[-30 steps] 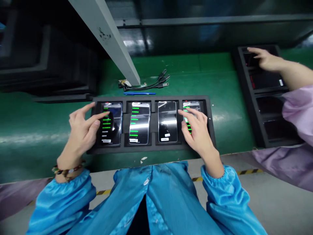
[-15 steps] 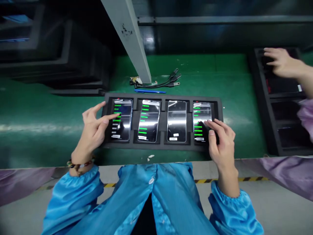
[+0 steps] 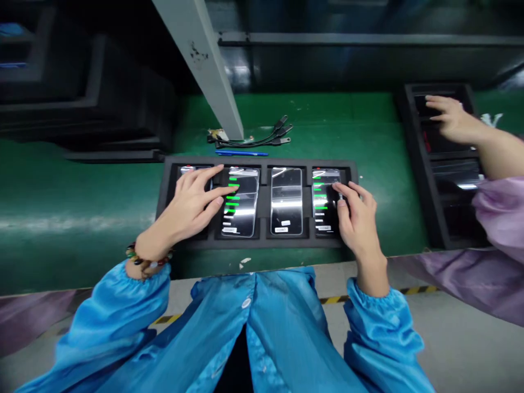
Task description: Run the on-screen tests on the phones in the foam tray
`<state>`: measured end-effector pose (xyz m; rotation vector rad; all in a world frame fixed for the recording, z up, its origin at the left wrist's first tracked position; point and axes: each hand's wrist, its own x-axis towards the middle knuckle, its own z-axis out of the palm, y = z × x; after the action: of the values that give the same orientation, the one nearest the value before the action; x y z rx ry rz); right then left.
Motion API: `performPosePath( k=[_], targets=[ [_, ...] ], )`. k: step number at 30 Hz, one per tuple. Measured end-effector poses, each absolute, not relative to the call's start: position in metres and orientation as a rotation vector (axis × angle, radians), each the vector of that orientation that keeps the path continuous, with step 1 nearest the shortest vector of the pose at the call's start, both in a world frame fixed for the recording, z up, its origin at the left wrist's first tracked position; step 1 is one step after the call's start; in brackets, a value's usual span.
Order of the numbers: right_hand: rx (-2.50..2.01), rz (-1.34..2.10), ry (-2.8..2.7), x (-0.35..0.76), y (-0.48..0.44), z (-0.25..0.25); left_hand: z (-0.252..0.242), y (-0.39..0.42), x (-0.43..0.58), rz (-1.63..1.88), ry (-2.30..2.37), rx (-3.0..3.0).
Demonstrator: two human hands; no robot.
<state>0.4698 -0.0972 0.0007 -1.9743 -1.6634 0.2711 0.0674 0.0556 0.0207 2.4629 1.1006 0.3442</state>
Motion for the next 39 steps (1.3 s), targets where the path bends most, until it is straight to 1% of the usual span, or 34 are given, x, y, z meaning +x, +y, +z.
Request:
performPosePath(
  k=[7, 11, 16, 21, 25, 27, 31, 39],
  targets=[
    [-1.901, 0.147, -1.614, 0.457, -0.13, 0.007, 0.012, 0.063, 0.079, 0.398, 1.175, 2.431],
    [-1.923, 0.19, -1.665, 0.455, -0.144, 0.003, 0.02, 0.063, 0.078, 0.41, 1.185, 2.411],
    [-1.874, 0.178, -1.697, 0.429, -0.133, 0.006, 0.031, 0.052, 0.043, 0.636, 1.383, 2.28],
    [-1.666, 0.412, -1.949, 0.354, -0.092, 0.014, 0.008, 0.038, -0.006, 0.81, 1.59, 1.997],
    [-1.547, 0.532, -2.099, 0.319, -0.068, 0.014, -0.012, 0.029, -0.019, 0.829, 1.582, 1.755],
    [-1.549, 0.526, -2.101, 0.319, -0.066, 0.015, -0.015, 0.029, -0.016, 0.84, 1.575, 1.734],
    [-1.603, 0.407, -1.988, 0.339, -0.078, 0.019, -0.014, 0.033, -0.011, 0.854, 1.624, 1.809],
    [-1.812, 0.27, -1.694, 0.391, -0.117, 0.015, -0.015, 0.044, -0.011, 0.866, 1.671, 1.867]
  ],
)
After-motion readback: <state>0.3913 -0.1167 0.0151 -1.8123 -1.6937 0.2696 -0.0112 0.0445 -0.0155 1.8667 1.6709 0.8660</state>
